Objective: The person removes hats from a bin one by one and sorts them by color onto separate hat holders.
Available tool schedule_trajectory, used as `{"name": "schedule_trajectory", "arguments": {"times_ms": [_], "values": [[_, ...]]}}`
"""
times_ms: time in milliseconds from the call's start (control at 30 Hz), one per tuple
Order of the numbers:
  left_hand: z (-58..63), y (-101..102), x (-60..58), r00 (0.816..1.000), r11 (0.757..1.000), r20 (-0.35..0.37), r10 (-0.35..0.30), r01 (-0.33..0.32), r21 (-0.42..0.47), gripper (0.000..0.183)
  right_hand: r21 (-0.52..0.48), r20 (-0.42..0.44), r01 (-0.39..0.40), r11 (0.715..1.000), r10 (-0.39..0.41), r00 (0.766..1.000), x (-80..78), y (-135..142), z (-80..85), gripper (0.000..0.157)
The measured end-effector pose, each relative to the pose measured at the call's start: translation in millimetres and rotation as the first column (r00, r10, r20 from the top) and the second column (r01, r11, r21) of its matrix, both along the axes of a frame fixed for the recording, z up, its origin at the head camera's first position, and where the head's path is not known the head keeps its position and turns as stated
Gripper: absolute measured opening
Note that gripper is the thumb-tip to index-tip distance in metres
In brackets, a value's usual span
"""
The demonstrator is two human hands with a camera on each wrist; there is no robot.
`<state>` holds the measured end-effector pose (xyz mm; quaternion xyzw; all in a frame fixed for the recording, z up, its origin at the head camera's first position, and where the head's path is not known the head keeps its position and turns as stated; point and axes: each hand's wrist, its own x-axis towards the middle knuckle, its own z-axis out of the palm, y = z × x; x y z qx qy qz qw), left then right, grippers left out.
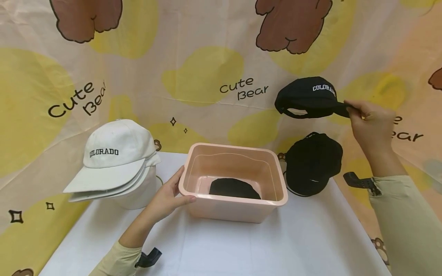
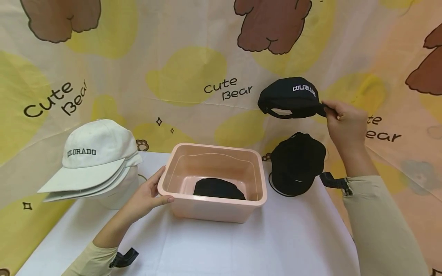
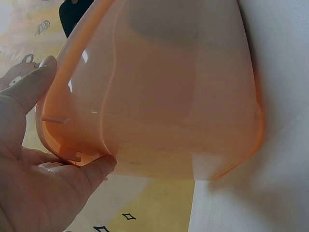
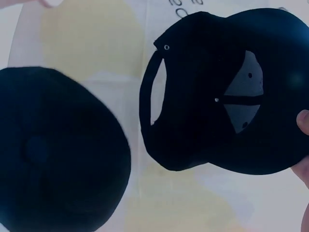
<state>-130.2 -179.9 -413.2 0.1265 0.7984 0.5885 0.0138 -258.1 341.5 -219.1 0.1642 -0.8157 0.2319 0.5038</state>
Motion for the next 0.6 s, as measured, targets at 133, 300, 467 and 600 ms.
{"name": "schedule_trajectory", "arguments": {"times_ms": [133, 300, 467, 600], "values": [[0.1, 1, 0.0, 1.000, 1.000, -0.008, -0.004, 0.004, 0.004, 0.118, 0.006, 0.000, 0.034, 0.999, -0.034, 0.999, 0.7, 7, -7.0, 0.016], [-0.5, 1, -0.4, 1.000, 1.000, -0.020, -0.015, 0.015, 0.020, 0.117, 0.034, -0.007, 0.083, 0.996, -0.083, 0.997, 2.1, 15, -18.3, 0.016], [-1.6, 1, -1.1, 1.000, 1.000, -0.021, -0.010, 0.010, 0.011, 0.116, 0.040, -0.012, 0.096, 0.995, -0.095, 0.995, 5.1, 24, -28.5, 0.015], [-2.2, 1, -1.5, 1.000, 1.000, -0.018, -0.005, 0.005, 0.007, 0.117, 0.058, -0.027, 0.077, 0.995, -0.076, 0.997, 8.4, 29, -35.0, 0.014]]}}
